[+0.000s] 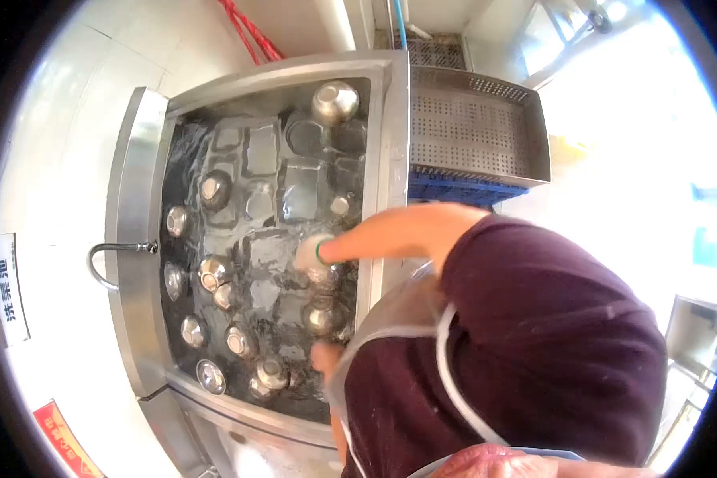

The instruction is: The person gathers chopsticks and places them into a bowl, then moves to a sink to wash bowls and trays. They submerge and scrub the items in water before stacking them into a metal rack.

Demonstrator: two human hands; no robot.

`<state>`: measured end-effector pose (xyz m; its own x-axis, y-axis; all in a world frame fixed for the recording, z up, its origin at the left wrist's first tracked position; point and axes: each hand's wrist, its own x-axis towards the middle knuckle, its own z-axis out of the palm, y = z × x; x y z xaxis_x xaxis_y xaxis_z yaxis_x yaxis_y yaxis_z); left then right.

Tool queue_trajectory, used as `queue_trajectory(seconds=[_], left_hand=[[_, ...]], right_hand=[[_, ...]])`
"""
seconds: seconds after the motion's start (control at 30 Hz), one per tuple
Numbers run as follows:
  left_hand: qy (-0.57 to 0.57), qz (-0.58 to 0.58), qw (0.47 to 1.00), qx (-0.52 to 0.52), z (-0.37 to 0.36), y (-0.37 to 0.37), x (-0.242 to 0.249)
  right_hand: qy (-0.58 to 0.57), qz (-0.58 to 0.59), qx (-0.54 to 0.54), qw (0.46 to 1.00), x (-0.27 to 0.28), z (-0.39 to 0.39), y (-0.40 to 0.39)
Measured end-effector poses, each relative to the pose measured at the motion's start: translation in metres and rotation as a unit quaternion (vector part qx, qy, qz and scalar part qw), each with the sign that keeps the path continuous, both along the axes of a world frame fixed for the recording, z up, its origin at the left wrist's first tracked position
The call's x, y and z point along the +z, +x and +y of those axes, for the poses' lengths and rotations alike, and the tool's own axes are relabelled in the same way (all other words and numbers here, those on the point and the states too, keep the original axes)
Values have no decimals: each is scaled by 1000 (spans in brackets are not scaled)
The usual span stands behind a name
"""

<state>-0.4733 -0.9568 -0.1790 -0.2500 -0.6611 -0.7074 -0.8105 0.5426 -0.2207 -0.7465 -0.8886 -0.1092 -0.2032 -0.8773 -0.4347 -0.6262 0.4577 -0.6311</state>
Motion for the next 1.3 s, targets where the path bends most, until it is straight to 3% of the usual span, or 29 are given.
queue_trajectory(seconds=[0.03,0.07,0.13,0.17,0.2,0.23,0.27,0.3,0.37,0.4,0.47,0.5,0.53,0.6,0.67,0.7,0.73,0.77,0.87,0.9,0.93,0.97,1.0,1.03,1.07,1.13,1.17,1.27,1.3], left_hand=[[-46,141,989,-13,8,-18,34],[-82,272,958,-45,21,-44,82],[-187,419,871,-178,-22,-38,48],[-117,399,908,-47,-22,-65,80],[-104,444,889,-40,-25,-86,99],[-98,443,891,-18,-26,-110,117],[-121,512,848,-67,-34,-130,119],[-139,579,795,-115,-40,-150,119],[-115,608,786,-12,-36,-206,126],[-34,644,763,41,-33,-236,125],[130,671,713,155,-17,-300,124],[210,665,683,216,-6,-335,122],[254,653,669,248,6,-372,115],[369,599,643,303,20,-431,90],[501,514,605,345,19,-476,61],[463,518,634,341,32,-489,57],[424,524,660,333,53,-503,62],[385,529,684,322,65,-512,62],[378,491,699,356,75,-521,52],[343,477,729,352,80,-523,53],[284,469,762,345,76,-523,44],[224,457,792,336,66,-521,33],[164,447,818,324,55,-515,19],[139,421,860,252,33,-501,-10],[113,393,895,180,5,-478,-49],[108,379,903,169,0,-462,-54],[127,397,879,230,2,-457,-52],[196,436,781,401,49,-462,-4],[197,448,776,398,64,-458,23]], right_hand=[[3,-202,-174,964,5,6,-10],[10,-388,-334,859,18,15,-18],[-119,-591,-426,675,90,51,-30],[-157,-678,-413,587,98,53,-43],[-196,-753,-395,488,104,56,-61],[-253,-765,-378,455,116,66,-80],[-310,-774,-361,419,129,81,-102],[-356,-710,-380,474,141,101,-124],[-434,-692,-376,438,141,152,-173],[-468,-734,-351,345,130,182,-198],[-553,-469,-426,541,104,237,-241],[-522,-270,-472,657,91,265,-258],[-469,-89,-515,712,78,293,-275],[-383,-24,-646,660,31,337,-291],[-263,-167,-799,515,-35,367,-297],[-191,-200,-840,466,-76,376,-297],[-110,-203,-855,464,-128,381,-295],[-80,-171,-832,522,-193,382,-284],[-60,-317,-881,346,-235,348,-279],[-22,-323,-869,374,-262,340,-277],[26,-311,-839,446,-288,329,-276],[127,-224,-715,650,-320,322,-274],[202,-101,-567,792,-336,315,-269],[232,-83,-523,816,-314,311,-270],[244,-117,-584,765,-294,311,-275],[259,-167,-697,647,-262,315,-285],[209,-90,-741,632,-256,319,-284],[6,-105,-775,624,-180,334,-293],[-75,-210,-748,625,-143,338,-295]])
